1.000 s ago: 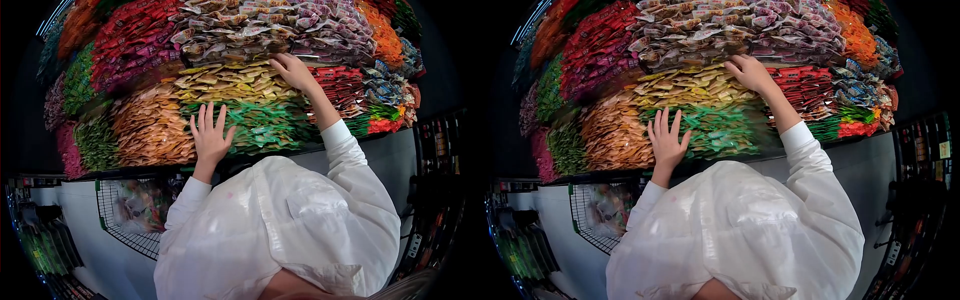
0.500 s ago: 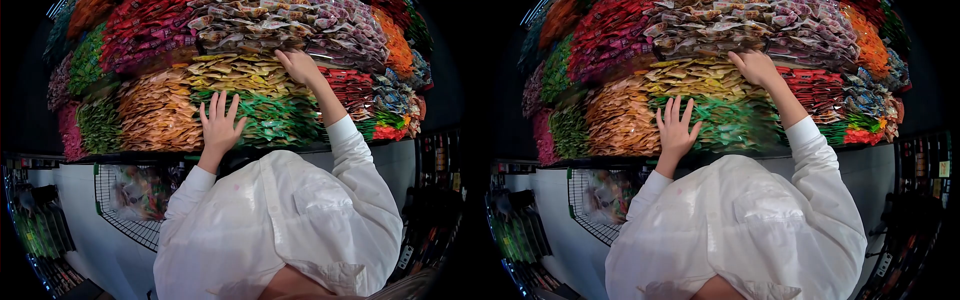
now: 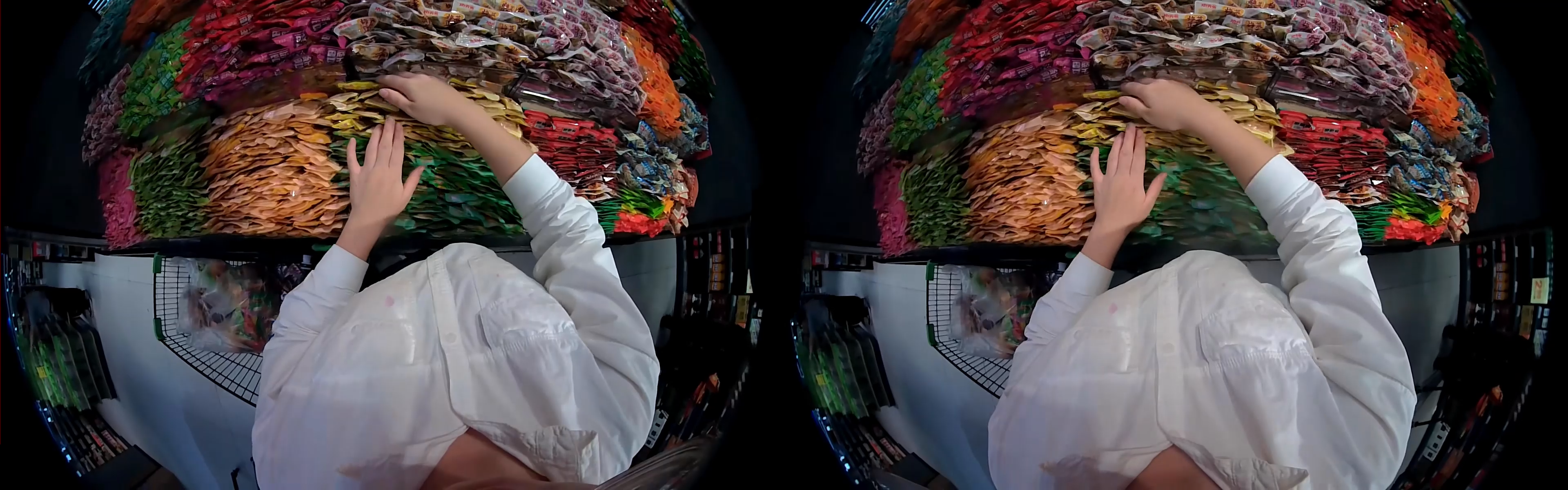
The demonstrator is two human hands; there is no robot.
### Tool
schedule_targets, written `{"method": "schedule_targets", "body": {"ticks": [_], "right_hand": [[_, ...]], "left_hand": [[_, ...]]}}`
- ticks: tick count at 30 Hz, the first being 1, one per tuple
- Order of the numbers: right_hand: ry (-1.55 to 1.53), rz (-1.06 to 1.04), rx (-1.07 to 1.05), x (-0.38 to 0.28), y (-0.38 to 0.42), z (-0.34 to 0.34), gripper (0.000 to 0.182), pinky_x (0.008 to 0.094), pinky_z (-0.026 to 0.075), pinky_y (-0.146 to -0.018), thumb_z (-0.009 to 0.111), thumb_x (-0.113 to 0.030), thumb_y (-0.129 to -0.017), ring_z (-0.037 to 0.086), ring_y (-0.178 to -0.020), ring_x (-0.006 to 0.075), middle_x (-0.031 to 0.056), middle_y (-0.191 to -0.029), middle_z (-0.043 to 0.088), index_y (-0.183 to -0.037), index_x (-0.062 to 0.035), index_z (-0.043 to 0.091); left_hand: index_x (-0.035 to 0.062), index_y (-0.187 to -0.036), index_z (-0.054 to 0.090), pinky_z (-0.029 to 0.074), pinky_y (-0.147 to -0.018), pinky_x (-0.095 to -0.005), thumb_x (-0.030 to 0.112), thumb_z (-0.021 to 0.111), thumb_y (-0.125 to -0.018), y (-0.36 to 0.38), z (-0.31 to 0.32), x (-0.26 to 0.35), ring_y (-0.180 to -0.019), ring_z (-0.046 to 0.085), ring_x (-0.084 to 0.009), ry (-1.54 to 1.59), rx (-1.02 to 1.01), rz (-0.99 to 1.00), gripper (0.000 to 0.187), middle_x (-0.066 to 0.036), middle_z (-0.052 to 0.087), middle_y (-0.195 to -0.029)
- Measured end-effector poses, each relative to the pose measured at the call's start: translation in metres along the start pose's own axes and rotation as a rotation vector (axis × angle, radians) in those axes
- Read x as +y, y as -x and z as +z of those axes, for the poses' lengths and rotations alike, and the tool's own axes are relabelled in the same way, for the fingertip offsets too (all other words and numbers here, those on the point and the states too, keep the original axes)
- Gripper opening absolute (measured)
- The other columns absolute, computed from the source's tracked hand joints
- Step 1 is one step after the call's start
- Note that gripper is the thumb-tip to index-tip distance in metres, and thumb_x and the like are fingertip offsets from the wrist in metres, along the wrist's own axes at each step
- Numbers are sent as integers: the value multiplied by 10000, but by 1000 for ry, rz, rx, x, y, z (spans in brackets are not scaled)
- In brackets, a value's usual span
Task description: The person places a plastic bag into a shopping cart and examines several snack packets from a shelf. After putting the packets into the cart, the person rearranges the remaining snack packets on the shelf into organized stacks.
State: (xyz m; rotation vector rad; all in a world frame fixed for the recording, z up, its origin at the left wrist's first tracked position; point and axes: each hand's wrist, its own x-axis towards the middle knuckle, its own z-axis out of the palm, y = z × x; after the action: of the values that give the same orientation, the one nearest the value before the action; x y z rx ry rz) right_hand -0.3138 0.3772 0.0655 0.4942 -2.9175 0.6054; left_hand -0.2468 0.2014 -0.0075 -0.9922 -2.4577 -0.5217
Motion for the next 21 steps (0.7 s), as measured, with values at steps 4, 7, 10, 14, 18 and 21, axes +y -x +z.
{"method": "schedule_targets", "body": {"ticks": [4, 7, 10, 14, 18, 21], "right_hand": [[11, -17, -44, -6, 6, -3, 436, 450, 468, -886, 398, -382, -989, 583, -1049, 359, 156, -1177, 607, -1244, -69, 562], [83, 68, 7, -12, 8, 4, 435, 447, 470, -882, 391, -406, -979, 592, -1030, 351, 149, -1146, 621, -1192, -92, 605], [142, 113, 42, -8, 6, 7, 441, 449, 462, -895, 378, -438, -969, 598, -1023, 348, 144, -1136, 628, -1171, -138, 632], [67, 32, 98, -4, 19, 5, 446, 438, 426, -951, 410, -367, -988, 544, -1117, 348, 169, -1191, 602, -1250, -36, 554], [-131, -223, 499, -29, 52, -14, 151, 412, 443, -923, 532, -74, -885, 543, -1074, 344, 168, -1081, 612, -1016, -38, 599], [-128, -257, 591, -22, 84, -29, 108, 414, 463, -883, 466, 71, -814, 584, -962, 328, 144, -928, 629, -805, 5, 550]], "left_hand": [[19, -1426, 335, 198, -1076, -550, 447, 559, -876, 2, 3, -2, -1325, 350, -287, -26, 13, -1, 732, -139, 313, -1491], [12, -1411, 354, 225, -1055, -541, 484, 558, -864, 0, 1, 0, -1302, 366, -284, -39, 29, -18, 751, -144, 339, -1470], [1, -1393, 375, 238, -1042, -538, 491, 558, -862, -4, 2, 2, -1276, 384, -283, -52, 41, -52, 745, -160, 365, -1445], [-12, -1367, 402, 254, -1025, -532, 485, 571, -855, -8, -2, 3, -1243, 399, -302, -66, 67, -56, 733, -174, 401, -1406], [9, -1331, 461, 264, -1013, -518, 456, 584, -864, -7, -7, 2, -1211, 407, -330, -24, 15, -68, 658, -175, 429, -1370], [49, -1320, 492, 266, -1014, -510, 436, 580, -879, -12, -17, -6, -1204, 408, -338, 10, 125, -43, 594, -176, 431, -1363]]}}
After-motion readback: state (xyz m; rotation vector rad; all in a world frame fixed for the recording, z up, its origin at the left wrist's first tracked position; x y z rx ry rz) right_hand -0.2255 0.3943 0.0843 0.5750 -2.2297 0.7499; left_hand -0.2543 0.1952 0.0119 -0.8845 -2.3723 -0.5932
